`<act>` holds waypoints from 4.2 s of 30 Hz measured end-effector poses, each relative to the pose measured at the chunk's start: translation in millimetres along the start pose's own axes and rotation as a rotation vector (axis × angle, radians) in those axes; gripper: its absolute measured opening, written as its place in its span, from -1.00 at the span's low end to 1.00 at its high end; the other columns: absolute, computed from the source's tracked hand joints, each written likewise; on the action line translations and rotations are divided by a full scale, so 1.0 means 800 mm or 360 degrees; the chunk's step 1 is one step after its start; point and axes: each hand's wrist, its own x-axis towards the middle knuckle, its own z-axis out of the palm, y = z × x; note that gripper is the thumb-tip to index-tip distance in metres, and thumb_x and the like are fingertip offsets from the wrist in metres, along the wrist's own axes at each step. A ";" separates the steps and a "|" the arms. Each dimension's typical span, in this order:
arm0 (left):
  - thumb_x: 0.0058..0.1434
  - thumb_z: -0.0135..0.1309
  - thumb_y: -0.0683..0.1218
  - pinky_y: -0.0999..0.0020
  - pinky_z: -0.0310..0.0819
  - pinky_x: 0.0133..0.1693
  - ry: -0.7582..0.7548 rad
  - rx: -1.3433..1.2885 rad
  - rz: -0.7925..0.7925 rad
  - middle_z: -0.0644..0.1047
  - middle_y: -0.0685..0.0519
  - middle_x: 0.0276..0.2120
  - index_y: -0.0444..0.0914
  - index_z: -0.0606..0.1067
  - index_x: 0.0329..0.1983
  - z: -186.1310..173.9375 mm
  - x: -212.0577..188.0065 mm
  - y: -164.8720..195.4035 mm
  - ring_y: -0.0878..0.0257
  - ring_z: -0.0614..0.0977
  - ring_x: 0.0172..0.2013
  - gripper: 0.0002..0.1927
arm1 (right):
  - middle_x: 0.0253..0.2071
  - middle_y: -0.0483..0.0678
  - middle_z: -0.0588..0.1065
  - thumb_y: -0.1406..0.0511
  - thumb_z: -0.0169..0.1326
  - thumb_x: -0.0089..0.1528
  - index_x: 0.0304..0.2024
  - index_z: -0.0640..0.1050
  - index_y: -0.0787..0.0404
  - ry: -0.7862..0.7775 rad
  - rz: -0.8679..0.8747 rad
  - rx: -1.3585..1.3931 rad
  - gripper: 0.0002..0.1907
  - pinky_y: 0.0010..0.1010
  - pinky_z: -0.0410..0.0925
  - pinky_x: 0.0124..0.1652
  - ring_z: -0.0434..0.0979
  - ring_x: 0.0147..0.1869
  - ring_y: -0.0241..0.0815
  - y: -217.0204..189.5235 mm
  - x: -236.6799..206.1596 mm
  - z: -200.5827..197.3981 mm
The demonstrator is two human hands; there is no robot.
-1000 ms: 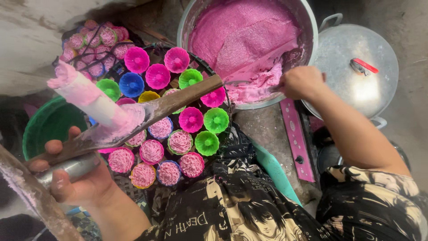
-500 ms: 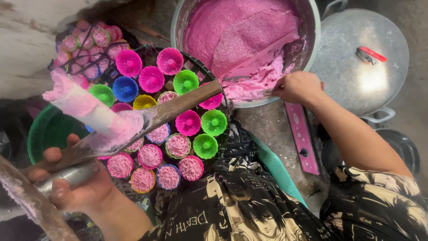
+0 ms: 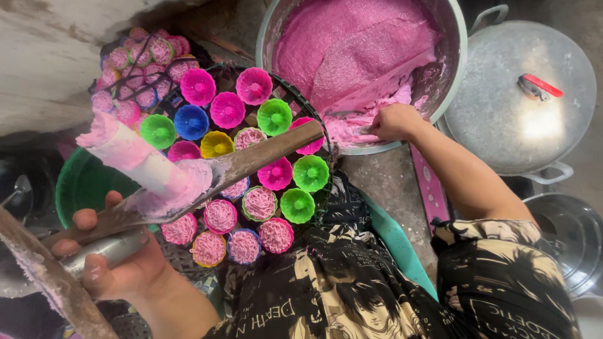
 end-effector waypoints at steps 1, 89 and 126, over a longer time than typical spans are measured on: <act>0.34 0.20 -0.06 0.08 0.53 0.24 -0.0011 0.0013 -0.0006 0.56 0.20 -0.04 0.00 0.47 0.05 0.000 0.000 -0.001 0.36 0.57 0.09 -0.75 | -0.21 -0.03 0.66 0.01 0.17 0.12 -0.13 0.73 -0.17 0.0000 -0.0021 0.0033 -0.69 -0.16 0.48 -0.07 0.65 -0.09 0.04 -0.002 -0.006 -0.006; 0.16 0.32 -0.10 0.06 0.52 0.15 -0.0957 0.0004 -0.0339 0.48 -0.03 -0.06 -0.21 0.52 0.02 0.142 0.020 -0.081 0.01 0.65 0.01 -0.62 | -0.22 -0.10 0.63 0.24 0.24 0.18 0.05 0.66 0.31 0.0292 -0.0163 0.1060 -0.58 -0.47 0.38 -0.18 0.52 -0.16 -0.35 0.076 -0.263 -0.323; -0.13 0.28 -0.04 -0.01 0.56 -0.15 -0.1312 0.1335 -0.0368 0.62 -0.26 -0.33 -0.28 0.62 -0.32 0.227 -0.023 -0.126 -0.20 0.66 -0.24 -0.69 | -0.44 -0.27 0.57 0.02 0.37 0.11 -0.26 0.70 -0.11 0.1734 -0.0585 -0.1391 -0.77 -0.45 0.39 -0.36 0.61 -0.36 -0.29 -0.206 -0.446 -0.367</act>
